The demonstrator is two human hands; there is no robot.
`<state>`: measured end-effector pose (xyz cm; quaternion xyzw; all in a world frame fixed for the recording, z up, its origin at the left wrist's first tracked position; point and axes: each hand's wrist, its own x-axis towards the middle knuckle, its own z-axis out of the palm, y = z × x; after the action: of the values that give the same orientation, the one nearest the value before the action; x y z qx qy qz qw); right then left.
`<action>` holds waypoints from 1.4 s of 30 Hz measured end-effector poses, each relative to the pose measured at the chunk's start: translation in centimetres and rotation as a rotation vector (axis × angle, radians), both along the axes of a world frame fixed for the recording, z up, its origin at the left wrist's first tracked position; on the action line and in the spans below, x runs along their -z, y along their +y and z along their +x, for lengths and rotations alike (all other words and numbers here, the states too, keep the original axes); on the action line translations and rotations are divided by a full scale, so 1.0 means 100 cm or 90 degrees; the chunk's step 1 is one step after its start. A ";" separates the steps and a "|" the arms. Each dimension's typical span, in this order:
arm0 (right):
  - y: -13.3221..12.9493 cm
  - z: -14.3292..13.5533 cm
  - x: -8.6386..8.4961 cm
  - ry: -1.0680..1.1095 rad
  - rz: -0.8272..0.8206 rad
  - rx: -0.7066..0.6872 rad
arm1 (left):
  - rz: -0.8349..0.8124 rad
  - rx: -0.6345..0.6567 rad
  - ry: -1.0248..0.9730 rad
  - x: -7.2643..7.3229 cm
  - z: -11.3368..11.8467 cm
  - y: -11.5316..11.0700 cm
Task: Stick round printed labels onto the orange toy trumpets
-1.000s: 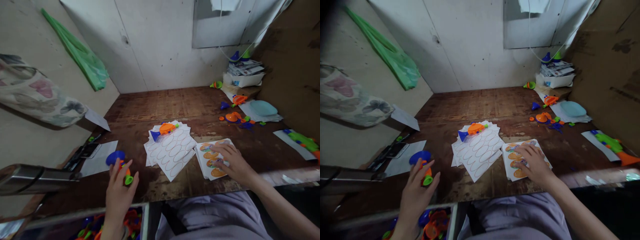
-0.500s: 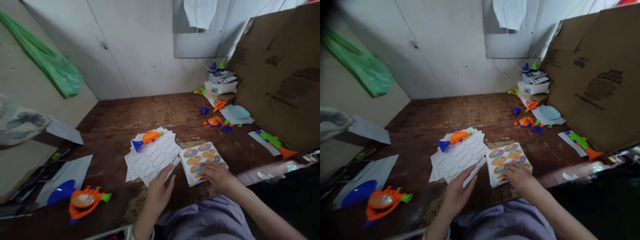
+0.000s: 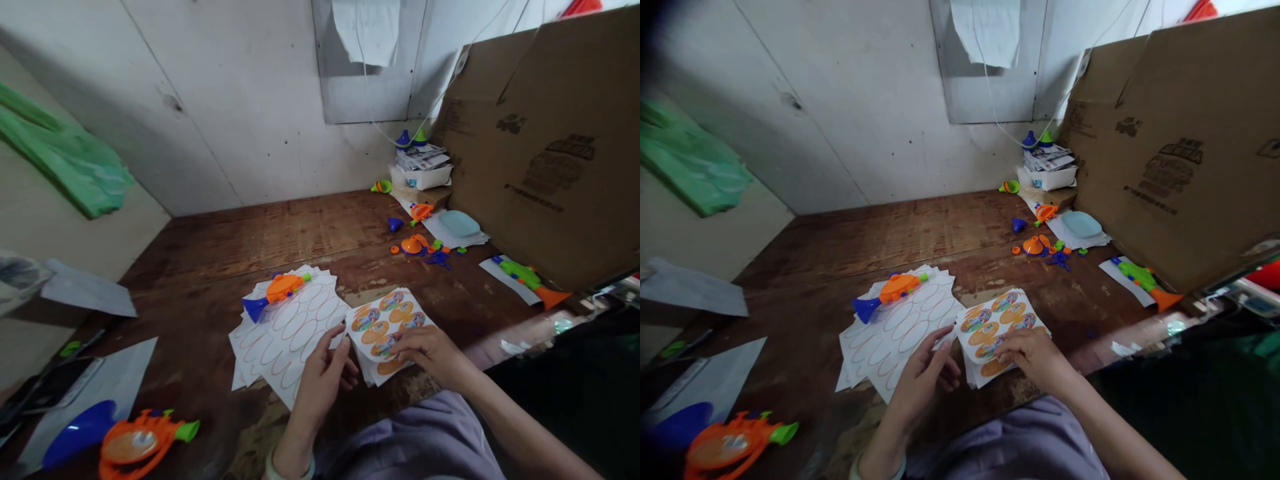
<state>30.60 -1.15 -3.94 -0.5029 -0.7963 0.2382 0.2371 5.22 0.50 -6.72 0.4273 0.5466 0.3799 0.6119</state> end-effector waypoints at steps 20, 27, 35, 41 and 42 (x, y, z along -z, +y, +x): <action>-0.007 -0.011 -0.001 0.339 -0.041 0.158 | 0.106 -0.070 -0.087 -0.038 -0.004 -0.005; 0.000 -0.032 -0.007 0.404 -0.075 0.165 | 0.184 -0.002 0.000 -0.052 -0.011 -0.009; -0.008 -0.037 -0.032 0.076 0.363 0.224 | 0.169 -0.162 -0.026 -0.056 -0.002 -0.009; -0.011 -0.045 -0.059 -0.090 0.286 0.129 | 0.348 -0.071 0.097 -0.068 0.001 -0.021; -0.011 -0.050 -0.062 -0.056 0.290 0.090 | 0.371 -0.056 0.112 -0.070 0.001 -0.023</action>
<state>25.57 -2.22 2.29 -0.5009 -0.8019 0.0130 0.3254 5.34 -1.79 0.26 0.5920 0.4831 0.5084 0.3971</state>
